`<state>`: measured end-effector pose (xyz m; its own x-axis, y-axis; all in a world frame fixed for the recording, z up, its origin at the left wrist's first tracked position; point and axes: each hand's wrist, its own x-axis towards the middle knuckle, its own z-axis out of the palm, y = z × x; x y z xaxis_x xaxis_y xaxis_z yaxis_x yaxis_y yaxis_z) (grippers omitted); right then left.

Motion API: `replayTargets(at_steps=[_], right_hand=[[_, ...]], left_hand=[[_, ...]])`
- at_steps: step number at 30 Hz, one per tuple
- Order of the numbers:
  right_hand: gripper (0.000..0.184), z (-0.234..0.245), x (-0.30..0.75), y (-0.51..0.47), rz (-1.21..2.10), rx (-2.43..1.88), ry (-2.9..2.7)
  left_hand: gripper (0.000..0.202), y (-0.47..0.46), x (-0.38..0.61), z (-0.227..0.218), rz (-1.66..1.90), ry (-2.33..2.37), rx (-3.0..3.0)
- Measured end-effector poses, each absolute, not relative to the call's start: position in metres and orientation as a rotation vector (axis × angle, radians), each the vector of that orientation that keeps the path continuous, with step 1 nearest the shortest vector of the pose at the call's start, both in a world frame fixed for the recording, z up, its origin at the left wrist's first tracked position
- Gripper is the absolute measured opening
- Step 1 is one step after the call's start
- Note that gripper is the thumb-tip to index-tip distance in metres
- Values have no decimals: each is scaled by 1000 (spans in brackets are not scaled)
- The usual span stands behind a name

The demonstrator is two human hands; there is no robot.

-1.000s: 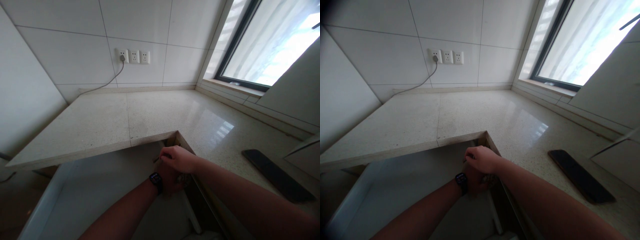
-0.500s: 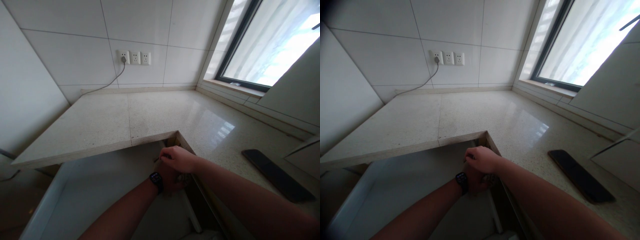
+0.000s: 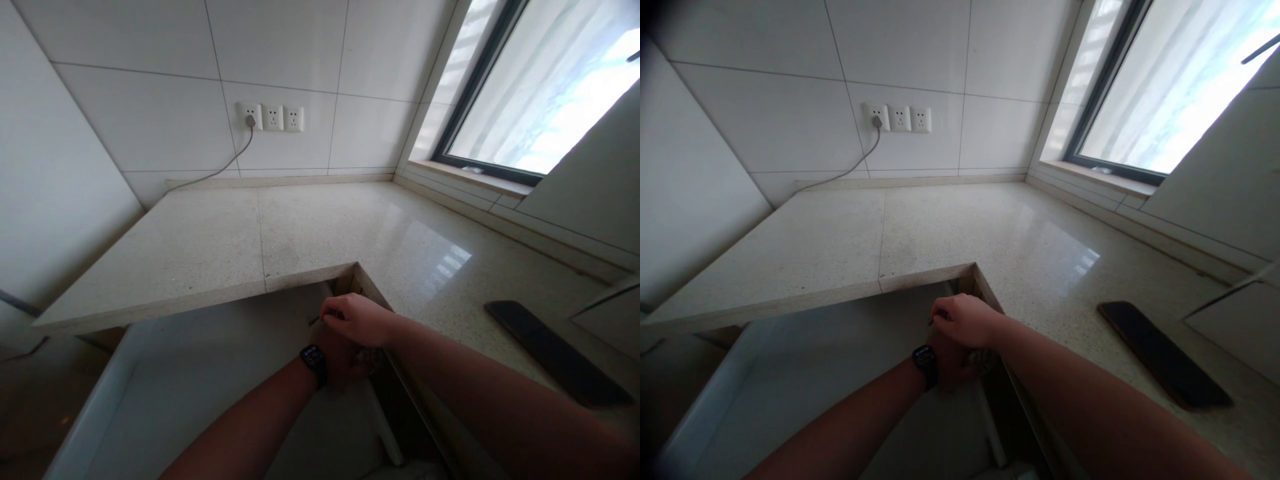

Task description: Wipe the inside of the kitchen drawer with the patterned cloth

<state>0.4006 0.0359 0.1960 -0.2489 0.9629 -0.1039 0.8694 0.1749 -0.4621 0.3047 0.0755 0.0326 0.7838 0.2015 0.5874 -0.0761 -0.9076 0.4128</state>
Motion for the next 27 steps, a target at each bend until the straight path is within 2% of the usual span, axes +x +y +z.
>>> replayTargets(at_steps=[27], right_hand=[[23, 196, 401, 35, 644, -1776, -2256]], left_hand=[[77, 74, 306, 32, 910, 127, 2575]])
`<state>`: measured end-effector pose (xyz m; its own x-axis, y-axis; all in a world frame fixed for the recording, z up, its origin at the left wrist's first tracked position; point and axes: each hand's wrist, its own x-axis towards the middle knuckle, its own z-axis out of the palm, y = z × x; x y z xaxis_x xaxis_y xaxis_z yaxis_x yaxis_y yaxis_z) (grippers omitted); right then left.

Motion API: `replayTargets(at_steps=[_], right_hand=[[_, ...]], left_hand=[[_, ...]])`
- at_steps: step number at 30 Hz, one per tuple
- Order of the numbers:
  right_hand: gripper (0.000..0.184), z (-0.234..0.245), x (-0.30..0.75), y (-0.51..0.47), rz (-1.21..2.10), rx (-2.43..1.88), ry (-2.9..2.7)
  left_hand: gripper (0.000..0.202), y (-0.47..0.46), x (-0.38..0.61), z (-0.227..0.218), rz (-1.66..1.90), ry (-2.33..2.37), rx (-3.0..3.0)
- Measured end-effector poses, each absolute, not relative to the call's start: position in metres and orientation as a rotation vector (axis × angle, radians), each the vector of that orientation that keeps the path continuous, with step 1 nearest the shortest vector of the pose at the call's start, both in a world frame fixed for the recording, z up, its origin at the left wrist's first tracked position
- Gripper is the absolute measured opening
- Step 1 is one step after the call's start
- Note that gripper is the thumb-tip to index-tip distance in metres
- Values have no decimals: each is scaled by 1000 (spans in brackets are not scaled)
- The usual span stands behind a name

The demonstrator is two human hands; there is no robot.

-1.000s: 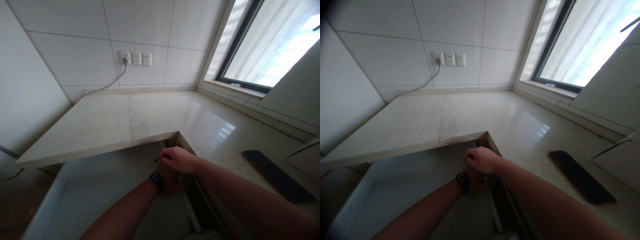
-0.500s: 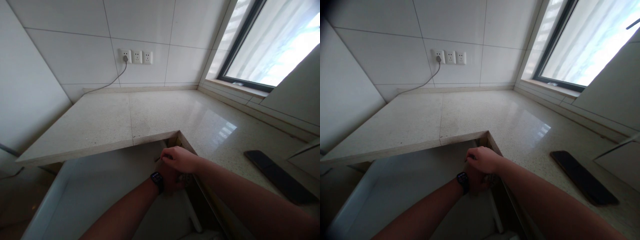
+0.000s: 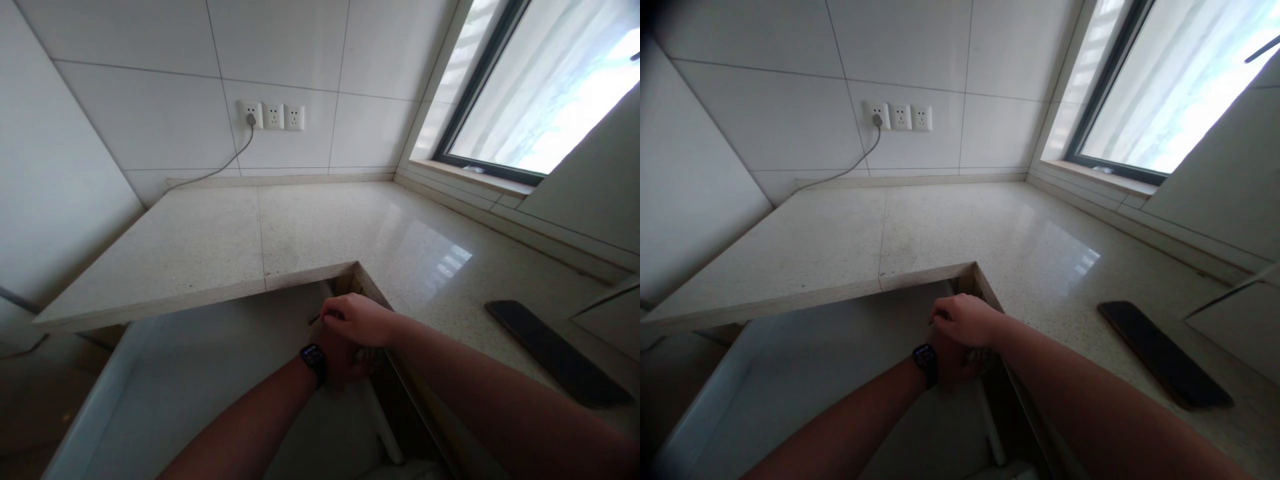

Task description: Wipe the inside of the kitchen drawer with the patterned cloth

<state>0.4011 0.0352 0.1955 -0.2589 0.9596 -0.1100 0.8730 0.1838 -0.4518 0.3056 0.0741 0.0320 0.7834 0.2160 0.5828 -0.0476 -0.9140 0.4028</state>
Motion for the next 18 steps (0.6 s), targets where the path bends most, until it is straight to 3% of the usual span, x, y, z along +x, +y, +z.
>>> replayTargets(at_steps=[18], right_hand=[[22, 197, 404, 36, 651, -1767, -2267]], left_hand=[[74, 71, 303, 39, 902, 113, 2485]])
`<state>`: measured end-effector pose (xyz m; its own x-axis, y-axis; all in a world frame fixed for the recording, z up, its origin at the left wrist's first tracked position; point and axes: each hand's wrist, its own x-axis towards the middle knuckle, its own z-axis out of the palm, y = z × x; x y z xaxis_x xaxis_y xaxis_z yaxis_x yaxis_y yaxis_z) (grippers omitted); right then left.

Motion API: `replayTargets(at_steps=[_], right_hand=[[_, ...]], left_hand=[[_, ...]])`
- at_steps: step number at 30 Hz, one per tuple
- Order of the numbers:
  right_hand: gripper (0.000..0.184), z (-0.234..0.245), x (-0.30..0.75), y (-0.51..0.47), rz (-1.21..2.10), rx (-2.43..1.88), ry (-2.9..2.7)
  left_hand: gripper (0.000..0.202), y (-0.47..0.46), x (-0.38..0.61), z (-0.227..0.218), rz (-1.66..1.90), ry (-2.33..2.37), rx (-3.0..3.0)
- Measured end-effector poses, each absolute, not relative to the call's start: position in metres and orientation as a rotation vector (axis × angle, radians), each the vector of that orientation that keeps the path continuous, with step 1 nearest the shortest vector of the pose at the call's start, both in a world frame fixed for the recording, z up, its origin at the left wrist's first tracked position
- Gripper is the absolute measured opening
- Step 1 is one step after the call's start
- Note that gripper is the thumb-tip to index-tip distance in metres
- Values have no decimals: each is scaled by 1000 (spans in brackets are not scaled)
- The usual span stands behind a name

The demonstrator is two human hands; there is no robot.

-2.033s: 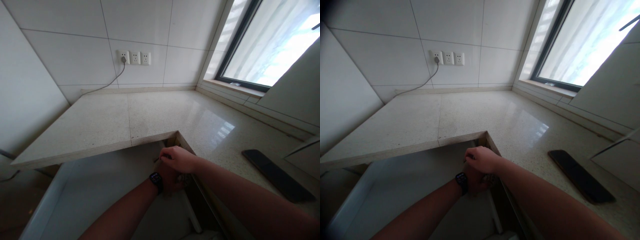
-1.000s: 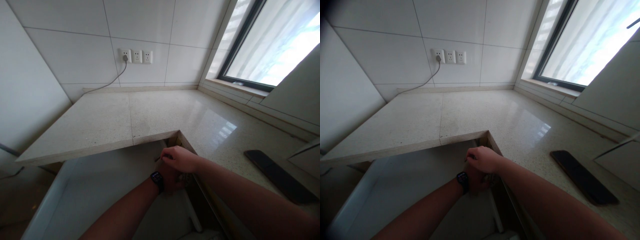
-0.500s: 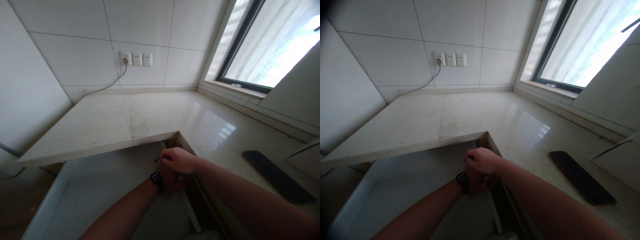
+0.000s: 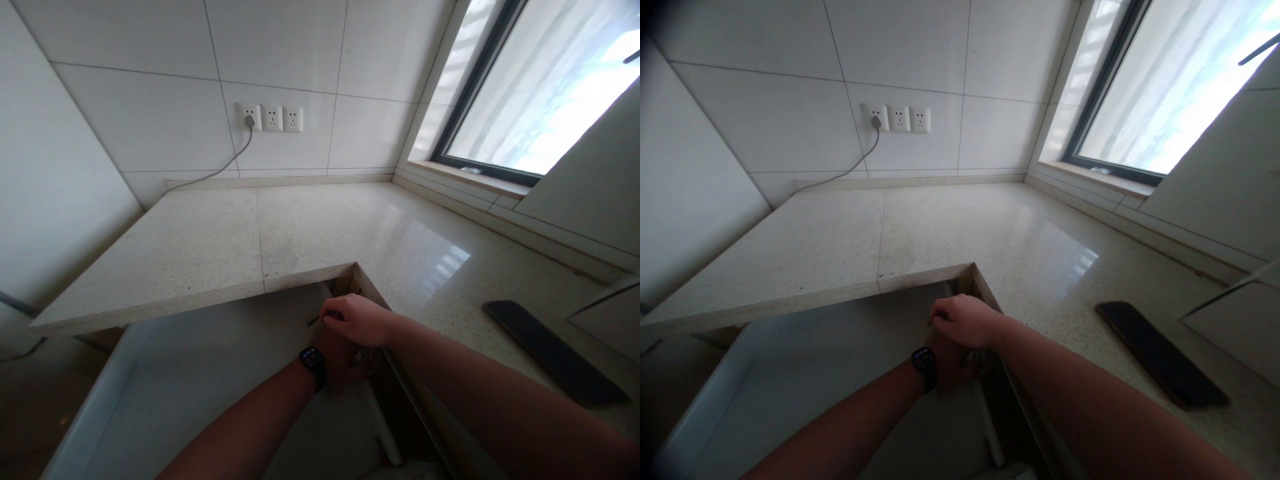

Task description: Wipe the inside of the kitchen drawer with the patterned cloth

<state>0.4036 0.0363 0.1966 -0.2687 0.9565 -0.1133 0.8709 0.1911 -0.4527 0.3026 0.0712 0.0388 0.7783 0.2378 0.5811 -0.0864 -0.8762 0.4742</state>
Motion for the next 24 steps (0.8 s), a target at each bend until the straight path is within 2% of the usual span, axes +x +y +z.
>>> replayTargets(at_steps=[5, 11, 19, 24], right_hand=[[22, 195, 408, 39, 664, -1789, -2211], [22, 196, 408, 40, 717, -1830, -2177], [22, 193, 409, 41, 723, -1827, -2177], [21, 193, 409, 41, 736, -1832, -2181]], left_hand=[[74, 58, 301, 38, 887, 67, 2449], [64, 28, 297, 19, 841, -42, 2552], [70, 22, 294, 16, 730, -79, 2683], [67, 23, 295, 18, 664, -81, 2754]])
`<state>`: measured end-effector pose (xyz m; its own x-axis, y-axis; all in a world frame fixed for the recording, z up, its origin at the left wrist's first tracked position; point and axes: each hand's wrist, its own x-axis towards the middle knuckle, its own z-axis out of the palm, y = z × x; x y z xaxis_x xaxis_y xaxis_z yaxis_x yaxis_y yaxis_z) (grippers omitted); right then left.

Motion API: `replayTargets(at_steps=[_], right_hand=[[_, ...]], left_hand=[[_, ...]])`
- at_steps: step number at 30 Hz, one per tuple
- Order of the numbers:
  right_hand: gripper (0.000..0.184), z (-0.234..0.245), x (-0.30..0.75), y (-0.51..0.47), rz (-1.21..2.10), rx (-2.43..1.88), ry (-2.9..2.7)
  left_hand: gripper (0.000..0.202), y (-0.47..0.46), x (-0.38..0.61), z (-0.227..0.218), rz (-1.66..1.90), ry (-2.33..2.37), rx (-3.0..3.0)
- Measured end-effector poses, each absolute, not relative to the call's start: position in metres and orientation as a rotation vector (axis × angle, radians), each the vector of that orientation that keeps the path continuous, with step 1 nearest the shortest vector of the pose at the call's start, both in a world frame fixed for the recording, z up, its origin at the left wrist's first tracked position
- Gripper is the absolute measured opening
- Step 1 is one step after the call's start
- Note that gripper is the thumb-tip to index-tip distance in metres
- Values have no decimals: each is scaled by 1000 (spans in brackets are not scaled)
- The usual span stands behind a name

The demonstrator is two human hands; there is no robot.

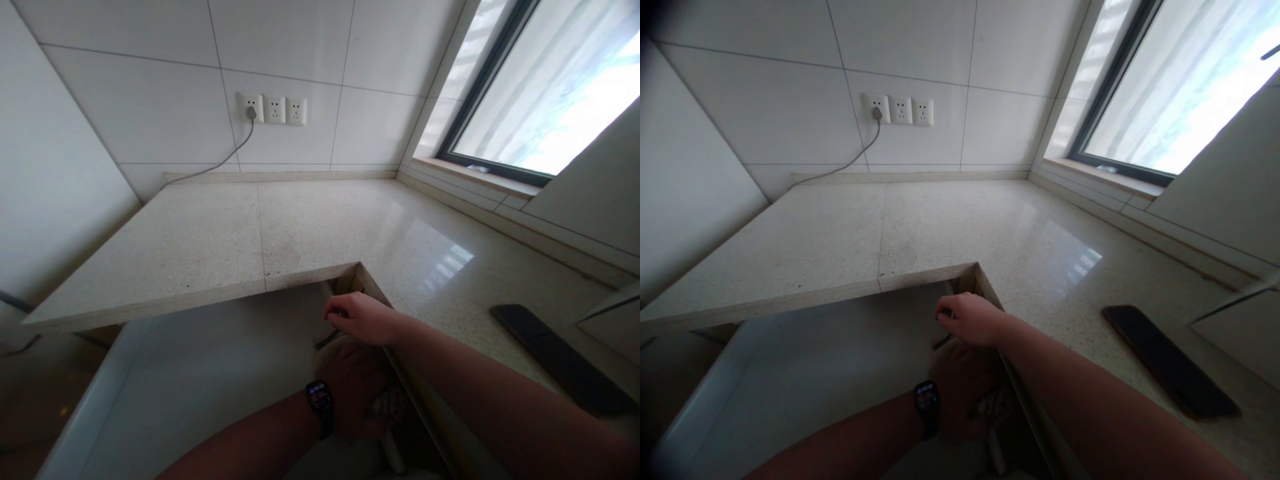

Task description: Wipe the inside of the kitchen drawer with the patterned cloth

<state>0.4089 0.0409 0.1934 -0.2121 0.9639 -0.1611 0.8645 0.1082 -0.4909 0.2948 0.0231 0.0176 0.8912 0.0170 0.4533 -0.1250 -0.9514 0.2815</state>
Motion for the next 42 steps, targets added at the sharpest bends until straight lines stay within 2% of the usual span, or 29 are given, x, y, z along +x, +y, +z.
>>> replayTargets(at_steps=[5, 14, 19, 37, 42], right_hand=[[23, 193, 408, 42, 735, -1848, -2182], [21, 192, 409, 39, 716, -1830, -2225], [21, 189, 409, 40, 667, -1823, -2249], [23, 195, 404, 38, 679, -1831, -2281], [23, 197, 405, 37, 675, -1852, -2284]], left_hand=[[71, 23, 295, 16, 681, -89, 2726], [65, 24, 294, 17, 716, -80, 2690], [71, 24, 295, 19, 723, -85, 2687], [63, 24, 294, 18, 770, -107, 2655], [71, 36, 294, 21, 698, -218, 2754]])
